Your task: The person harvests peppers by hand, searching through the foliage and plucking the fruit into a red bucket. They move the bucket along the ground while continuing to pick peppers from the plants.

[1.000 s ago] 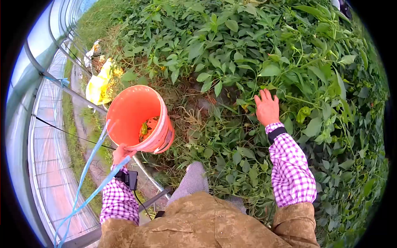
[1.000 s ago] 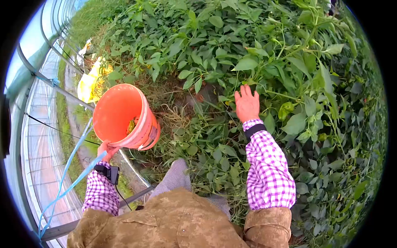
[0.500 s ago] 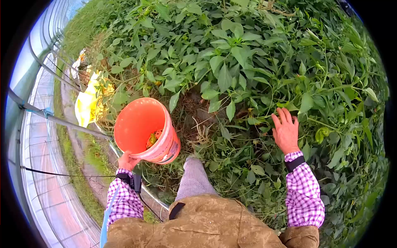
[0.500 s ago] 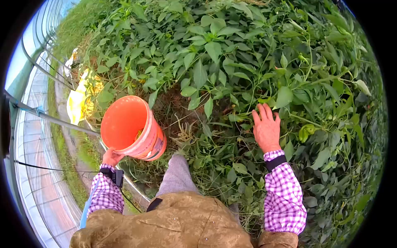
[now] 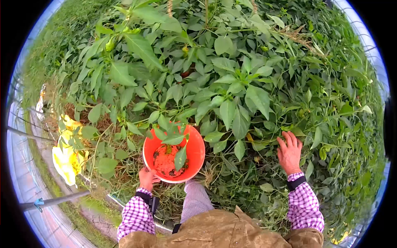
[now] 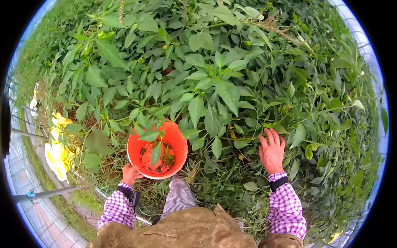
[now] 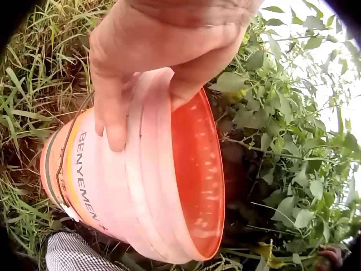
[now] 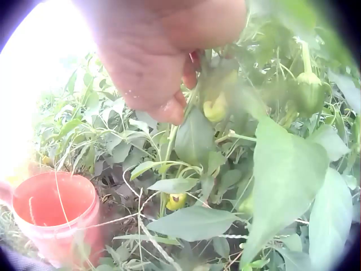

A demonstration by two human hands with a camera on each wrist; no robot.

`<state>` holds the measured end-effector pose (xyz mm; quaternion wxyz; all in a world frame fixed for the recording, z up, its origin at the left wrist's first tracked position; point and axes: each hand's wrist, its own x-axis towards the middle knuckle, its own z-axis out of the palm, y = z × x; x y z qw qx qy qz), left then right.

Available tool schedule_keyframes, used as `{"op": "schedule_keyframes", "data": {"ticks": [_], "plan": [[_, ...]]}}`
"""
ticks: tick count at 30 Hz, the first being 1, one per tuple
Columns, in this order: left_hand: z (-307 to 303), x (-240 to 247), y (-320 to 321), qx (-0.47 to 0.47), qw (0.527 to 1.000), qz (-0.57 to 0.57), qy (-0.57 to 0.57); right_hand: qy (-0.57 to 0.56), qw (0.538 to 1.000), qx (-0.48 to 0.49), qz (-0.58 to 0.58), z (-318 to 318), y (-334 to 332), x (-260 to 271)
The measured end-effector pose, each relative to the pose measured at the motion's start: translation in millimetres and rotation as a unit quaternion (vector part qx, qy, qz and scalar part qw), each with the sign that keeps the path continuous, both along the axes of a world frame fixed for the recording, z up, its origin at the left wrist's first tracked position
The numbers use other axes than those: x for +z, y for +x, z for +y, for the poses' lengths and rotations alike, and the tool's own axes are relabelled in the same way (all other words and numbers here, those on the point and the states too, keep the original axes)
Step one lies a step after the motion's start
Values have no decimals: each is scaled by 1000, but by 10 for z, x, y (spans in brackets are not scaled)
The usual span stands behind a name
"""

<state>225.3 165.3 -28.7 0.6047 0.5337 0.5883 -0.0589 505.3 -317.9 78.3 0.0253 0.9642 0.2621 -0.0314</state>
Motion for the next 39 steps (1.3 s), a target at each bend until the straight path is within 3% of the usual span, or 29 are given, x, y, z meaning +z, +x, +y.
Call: {"op": "schedule_keyframes", "data": {"ticks": [2, 10, 13, 15, 16, 18, 22, 27, 30, 34, 39], "plan": [[63, -14, 243, -39, 999, -28, -9, -6, 1000, -7, 15, 33, 33, 41], [-194, 459, 221, -5, 998, -41, -45, -35, 996, -46, 61, -61, 60, 83], [-230, 68, 187, 20, 999, -22, -37, -41, 996, -43, 71, -68, 93, 120], [-120, -492, 77, 48, 995, -44, -74, -39, 995, -48, 72, -34, 93, 108], [-190, -470, 199, 57, 996, 56, 40, -39, 996, -51, 69, -19, 86, 97], [-123, -399, 171, -18, 999, -49, -13, -38, 996, -41, 73, -45, 83, 88], [-81, -416, -58, -6, 996, -43, -82, -16, 997, -48, 51, -88, 74, 89], [-257, 272, 139, 26, 993, -65, -95, -4, 998, -39, 58, -123, 27, 28], [-449, -19, 296, 34, 992, -87, -89, -13, 997, -47, 54, -108, 19, 11], [-722, -817, 589, 31, 997, -37, -57, -8, 998, -39, 47, -139, 42, 8], [-431, -778, 693, -28, 996, -28, -74, -17, 997, -58, 55, -157, 58, 14]]}}
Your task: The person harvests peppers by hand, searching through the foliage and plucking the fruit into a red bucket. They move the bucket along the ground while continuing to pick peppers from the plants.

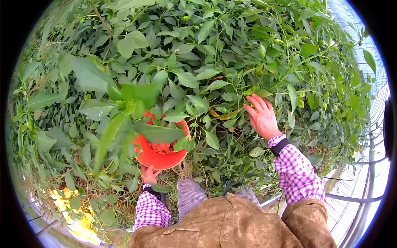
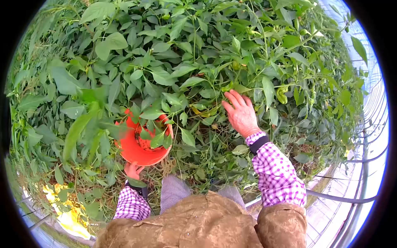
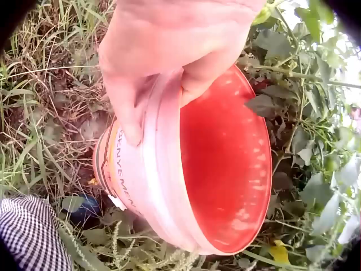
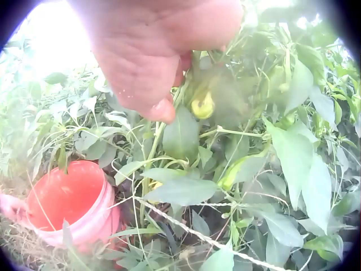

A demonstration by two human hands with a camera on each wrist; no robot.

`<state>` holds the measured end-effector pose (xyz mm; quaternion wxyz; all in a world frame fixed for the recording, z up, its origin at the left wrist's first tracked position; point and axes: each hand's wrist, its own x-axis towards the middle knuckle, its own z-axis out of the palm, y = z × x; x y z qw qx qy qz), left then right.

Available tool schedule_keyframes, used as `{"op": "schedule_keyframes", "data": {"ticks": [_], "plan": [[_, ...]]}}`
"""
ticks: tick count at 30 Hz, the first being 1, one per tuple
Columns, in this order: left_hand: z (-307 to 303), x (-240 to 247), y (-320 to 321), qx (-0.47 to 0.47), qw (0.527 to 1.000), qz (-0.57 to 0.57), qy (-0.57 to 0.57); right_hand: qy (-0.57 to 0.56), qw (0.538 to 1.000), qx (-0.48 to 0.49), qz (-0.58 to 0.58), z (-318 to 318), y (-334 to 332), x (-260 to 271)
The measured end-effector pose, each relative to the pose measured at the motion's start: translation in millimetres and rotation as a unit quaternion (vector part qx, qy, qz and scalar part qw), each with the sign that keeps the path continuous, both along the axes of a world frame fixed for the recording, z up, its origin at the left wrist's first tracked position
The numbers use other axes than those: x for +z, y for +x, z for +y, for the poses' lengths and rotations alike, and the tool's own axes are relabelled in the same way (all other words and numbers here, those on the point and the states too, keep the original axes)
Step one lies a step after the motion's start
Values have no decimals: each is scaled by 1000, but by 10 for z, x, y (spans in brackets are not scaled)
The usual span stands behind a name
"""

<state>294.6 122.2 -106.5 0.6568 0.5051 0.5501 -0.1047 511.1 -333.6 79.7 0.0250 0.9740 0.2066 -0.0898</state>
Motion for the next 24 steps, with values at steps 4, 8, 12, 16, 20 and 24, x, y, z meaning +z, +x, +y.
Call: {"op": "schedule_keyframes", "data": {"ticks": [4, 8, 12, 16, 20, 24], "plan": [[212, 145, -1, -21, 999, 49, 9, 2, 1000, -22, 9, 13, -16, -6], [313, 188, -55, -46, 997, 40, -37, -17, 999, -26, 31, -2, 24, 23], [391, 232, 0, -51, 993, 65, -86, -31, 998, -32, 36, 54, 71, 61], [419, 186, -121, -63, 987, 110, -103, -12, 999, -36, 30, 34, 31, 28], [448, 115, -156, -73, 978, 145, -132, -17, 999, -32, 36, 9, 15, 42], [467, 234, -16, -85, 947, 295, -98, -35, 998, -20, 47, 14, 36, 86]]}}
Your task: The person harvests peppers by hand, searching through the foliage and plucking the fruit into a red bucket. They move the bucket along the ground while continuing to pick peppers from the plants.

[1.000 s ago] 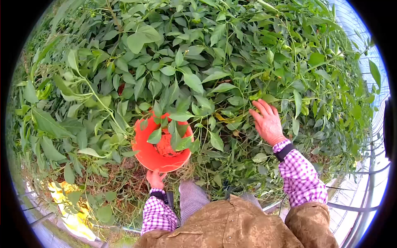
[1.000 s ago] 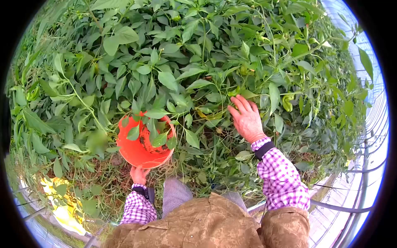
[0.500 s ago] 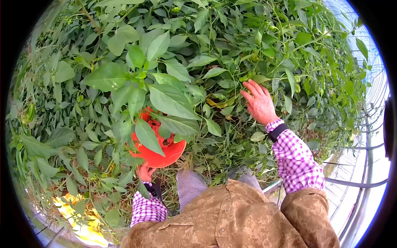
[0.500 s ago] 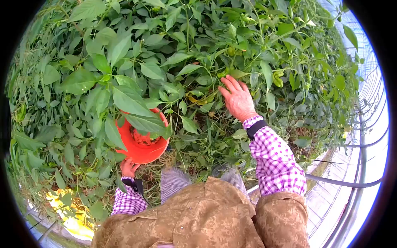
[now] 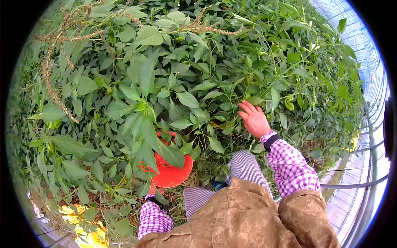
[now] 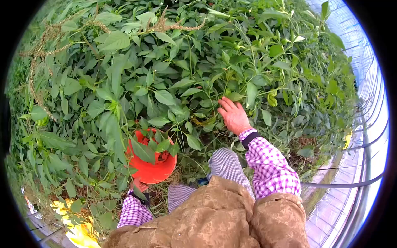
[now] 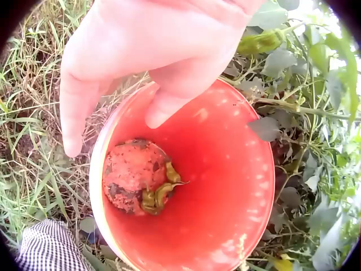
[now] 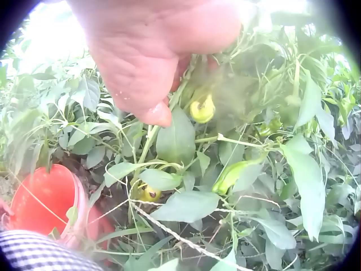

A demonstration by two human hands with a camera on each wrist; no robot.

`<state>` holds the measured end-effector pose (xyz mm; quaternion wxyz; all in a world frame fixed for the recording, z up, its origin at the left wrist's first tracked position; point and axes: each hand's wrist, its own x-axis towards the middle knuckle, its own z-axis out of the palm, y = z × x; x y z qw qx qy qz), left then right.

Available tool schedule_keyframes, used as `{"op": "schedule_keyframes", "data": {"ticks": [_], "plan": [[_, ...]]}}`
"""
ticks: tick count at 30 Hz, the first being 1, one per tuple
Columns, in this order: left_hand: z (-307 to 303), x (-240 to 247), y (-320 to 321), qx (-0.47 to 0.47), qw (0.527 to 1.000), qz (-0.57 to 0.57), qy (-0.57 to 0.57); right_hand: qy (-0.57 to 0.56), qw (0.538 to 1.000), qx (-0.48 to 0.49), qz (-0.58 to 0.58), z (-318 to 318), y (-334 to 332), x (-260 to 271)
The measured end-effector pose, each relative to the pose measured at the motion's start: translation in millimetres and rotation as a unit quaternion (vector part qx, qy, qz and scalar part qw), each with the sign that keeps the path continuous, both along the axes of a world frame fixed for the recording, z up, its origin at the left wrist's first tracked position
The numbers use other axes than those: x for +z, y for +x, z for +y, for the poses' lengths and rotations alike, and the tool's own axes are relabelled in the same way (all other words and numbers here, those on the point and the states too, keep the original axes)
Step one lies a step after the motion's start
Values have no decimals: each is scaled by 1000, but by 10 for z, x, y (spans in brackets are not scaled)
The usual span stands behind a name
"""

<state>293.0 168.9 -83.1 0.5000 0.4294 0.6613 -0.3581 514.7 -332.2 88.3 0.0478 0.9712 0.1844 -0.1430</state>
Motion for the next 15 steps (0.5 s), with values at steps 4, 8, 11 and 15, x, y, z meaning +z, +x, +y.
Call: {"op": "schedule_keyframes", "data": {"ticks": [4, 8, 11, 15], "plan": [[72, -59, -84, -542, 833, -113, -7, -5, 1000, -1, 5, 23, -13, 50], [-739, 921, 705, -611, 739, -274, -81, 26, 999, -22, 13, 116, -11, 67], [-1575, 1755, 1406, -516, 684, -514, -45, 88, 996, -11, 10, 110, -9, 64], [-2294, 2580, 2135, -524, 435, -729, 74, 151, 985, 79, -7, 177, 3, 57]]}}
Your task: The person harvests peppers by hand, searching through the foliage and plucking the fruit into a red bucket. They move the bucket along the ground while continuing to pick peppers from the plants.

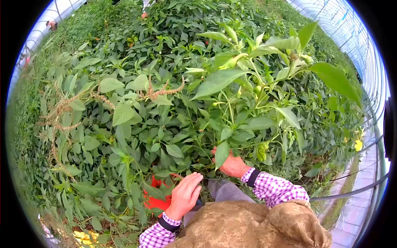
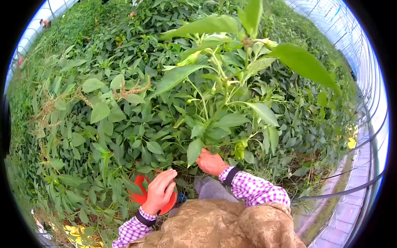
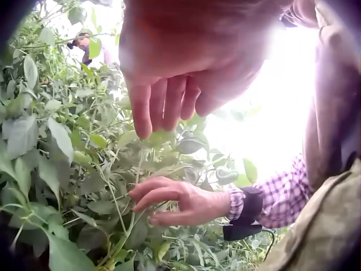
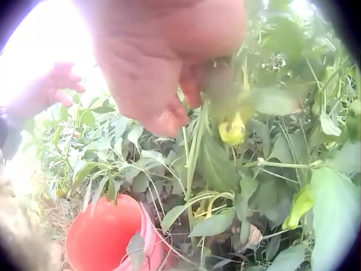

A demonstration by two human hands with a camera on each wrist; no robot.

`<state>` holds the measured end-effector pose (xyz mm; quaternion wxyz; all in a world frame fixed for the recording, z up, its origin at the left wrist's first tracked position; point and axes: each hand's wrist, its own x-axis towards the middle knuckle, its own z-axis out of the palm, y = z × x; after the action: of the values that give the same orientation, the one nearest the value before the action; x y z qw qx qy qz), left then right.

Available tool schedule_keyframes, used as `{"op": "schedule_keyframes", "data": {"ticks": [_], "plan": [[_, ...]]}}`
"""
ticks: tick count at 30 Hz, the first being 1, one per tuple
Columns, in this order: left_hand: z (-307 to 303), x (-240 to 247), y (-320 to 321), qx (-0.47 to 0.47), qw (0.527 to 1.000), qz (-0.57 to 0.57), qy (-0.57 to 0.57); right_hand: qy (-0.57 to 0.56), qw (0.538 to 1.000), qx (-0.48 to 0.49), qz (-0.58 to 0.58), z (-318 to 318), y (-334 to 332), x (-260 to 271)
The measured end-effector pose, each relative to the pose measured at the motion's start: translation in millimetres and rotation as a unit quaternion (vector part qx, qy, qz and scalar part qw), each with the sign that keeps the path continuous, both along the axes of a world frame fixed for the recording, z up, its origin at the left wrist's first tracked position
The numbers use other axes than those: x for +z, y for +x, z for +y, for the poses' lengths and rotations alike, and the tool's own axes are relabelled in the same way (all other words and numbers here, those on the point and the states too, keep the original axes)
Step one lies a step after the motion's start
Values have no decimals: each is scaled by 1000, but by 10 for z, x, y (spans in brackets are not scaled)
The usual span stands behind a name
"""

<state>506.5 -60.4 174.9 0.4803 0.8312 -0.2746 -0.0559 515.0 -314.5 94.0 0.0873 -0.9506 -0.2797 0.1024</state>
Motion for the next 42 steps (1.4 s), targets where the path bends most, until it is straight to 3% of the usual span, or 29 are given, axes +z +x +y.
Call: {"op": "schedule_keyframes", "data": {"ticks": [2, 4, 5, 8, 9, 11, 12, 13, 14, 15, 16, 17, 18, 21, 23, 24, 26, 31, 33, 34, 36, 38, 40, 42], "plan": [[-315, 312, 174, -70, 989, -129, 5, 83, 997, 7, -7, 77, 51, 240], [-722, 639, 308, -163, 946, -280, 19, 292, 945, -89, 118, 24, 66, 350], [-953, 745, 334, -195, 934, -297, 28, 295, 946, -98, 94, 27, 93, 358], [-1588, 1058, 471, -323, 845, -396, 156, 271, 955, -104, -67, 158, 54, 381], [-1705, 874, 578, -349, 849, -344, 197, 282, 951, -113, -63, 329, -62, 183], [-1752, 792, 839, -296, 823, -371, 312, 262, 949, -116, -131, 413, -47, 193], [-1684, 703, 969, -258, 802, -378, 383, 14, 975, 64, -211, 314, -181, 353], [-1633, 774, 1081, -241, 828, -336, 379, 117, 991, 60, 1, 301, -162, 560], [-1566, 784, 1159, -219, 849, -297, 378, 155, 969, 92, 166, -5, -117, 1288], [-1492, 660, 1210, -197, 855, -283, 387, 366, 902, 96, 210, -243, -243, 1228], [-1431, 645, 1324, -194, 838, -297, 414, 432, 804, 32, 407, -547, -219, 1433], [-1350, 613, 1387, -181, 846, -293, 408, 440, 751, 10, 492, -867, -172, 1446], [-1278, 560, 1427, -167, 853, -289, 400, 495, 630, -109, 589, -1195, -189, 1364], [-1149, 499, 1448, -154, 861, -265, 407, 608, 466, -437, 472, -1874, -49, 731], [-1077, 528, 1447, -167, 854, -258, 421, 693, 396, -479, 364, -2035, 292, 485], [-1072, 531, 1428, -173, 852, -254, 423, 724, 388, -479, 311, -2016, 538, 393], [-1082, 527, 1398, -180, 855, -242, 422, 757, 413, -466, 197, -1783, 1086, 311], [-1070, 578, 1361, -193, 846, -295, 400, 678, 607, -408, -74, -938, 2075, 524], [-898, 434, 1345, -206, 844, -319, 379, 634, 667, -384, -78, -549, 2302, 606], [-832, 351, 1336, -208, 852, -318, 360, 541, 734, -410, -27, -414, 2290, 766], [-864, 453, 1304, -190, 825, -360, 392, 483, 799, -360, 3, -116, 2294, 917], [-814, 440, 1290, -150, 870, -261, 391, 439, 842, -310, 43, 115, 2254, 843], [-771, 431, 1256, -126, 869, -271, 393, 413, 866, -275, 63, 232, 2150, 849], [-702, 433, 1191, -78, 871, -245, 418, 425, 869, -252, -4, 410, 2030, 733]]}}
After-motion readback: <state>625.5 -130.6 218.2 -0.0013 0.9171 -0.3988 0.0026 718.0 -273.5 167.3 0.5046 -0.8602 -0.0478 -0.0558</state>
